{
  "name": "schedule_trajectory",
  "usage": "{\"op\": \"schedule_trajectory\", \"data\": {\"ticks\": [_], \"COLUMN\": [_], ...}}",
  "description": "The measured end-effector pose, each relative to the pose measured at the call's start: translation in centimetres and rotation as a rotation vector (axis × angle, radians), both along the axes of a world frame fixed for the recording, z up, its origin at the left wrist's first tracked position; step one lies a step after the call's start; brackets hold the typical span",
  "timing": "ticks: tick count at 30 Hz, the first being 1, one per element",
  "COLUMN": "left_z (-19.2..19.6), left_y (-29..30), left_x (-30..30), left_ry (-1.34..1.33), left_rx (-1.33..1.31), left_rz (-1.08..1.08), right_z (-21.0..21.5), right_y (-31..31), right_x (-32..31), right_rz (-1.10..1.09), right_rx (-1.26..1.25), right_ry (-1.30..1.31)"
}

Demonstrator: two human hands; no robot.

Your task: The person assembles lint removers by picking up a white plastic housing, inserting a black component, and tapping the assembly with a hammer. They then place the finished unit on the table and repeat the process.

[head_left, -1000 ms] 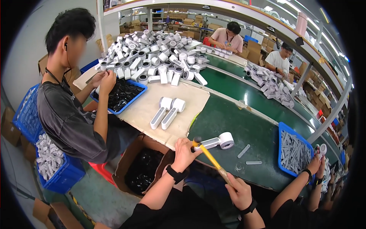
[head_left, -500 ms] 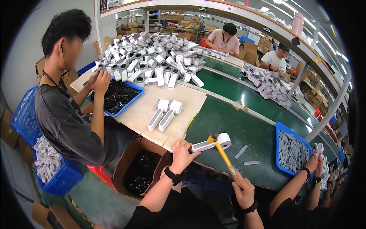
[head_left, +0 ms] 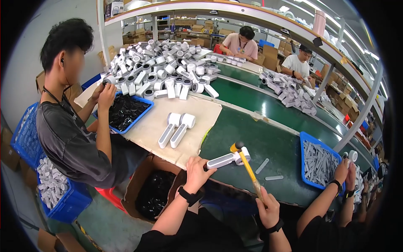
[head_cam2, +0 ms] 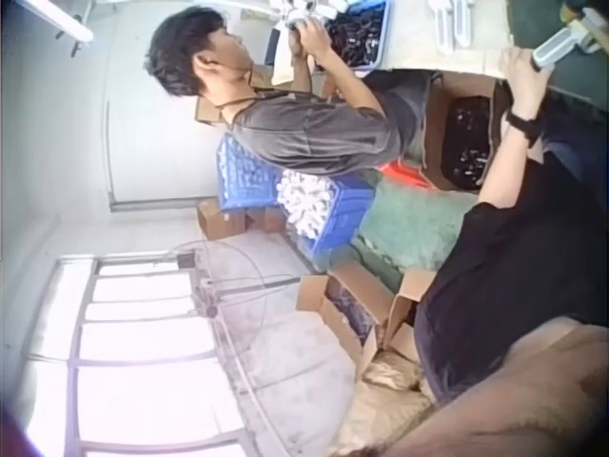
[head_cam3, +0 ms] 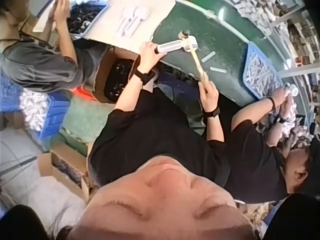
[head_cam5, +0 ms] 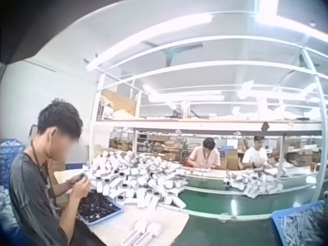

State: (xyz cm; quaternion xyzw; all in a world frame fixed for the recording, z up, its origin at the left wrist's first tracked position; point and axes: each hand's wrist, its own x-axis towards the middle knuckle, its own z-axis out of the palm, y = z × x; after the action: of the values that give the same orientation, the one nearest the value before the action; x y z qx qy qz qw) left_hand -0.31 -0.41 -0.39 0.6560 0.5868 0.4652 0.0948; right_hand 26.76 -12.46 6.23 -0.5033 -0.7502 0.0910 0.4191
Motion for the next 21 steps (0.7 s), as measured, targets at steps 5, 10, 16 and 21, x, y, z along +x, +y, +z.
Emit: {"op": "schedule_trajectory", "data": {"ticks": [5,10,16,21], "left_z": [-0.2,0.6,2.9,2.5], "left_y": [-0.1,-0.8,-2.4,-3.0], "left_x": [0.2,0.4,-0.2,-0.5], "left_ry": [0.032,-0.143,-1.268,-0.951], "left_rx": [0.084,0.092,-0.544,-0.505], "left_rz": [0.014,-0.146,-0.481,-0.362], "right_z": [-0.1,-0.9,-0.6,0.3], "right_y": [0.1,-0.3,-1.7,-1.3], "right_x": [0.7,1.1,0.6,-0.1], "right_rz": [-0.003,0.042,-0.026,0.072], "right_rx": [-0.144,-0.092,-0.247,-0.215], "right_ry": [-0.051,0.149,0.295,0.132]}}
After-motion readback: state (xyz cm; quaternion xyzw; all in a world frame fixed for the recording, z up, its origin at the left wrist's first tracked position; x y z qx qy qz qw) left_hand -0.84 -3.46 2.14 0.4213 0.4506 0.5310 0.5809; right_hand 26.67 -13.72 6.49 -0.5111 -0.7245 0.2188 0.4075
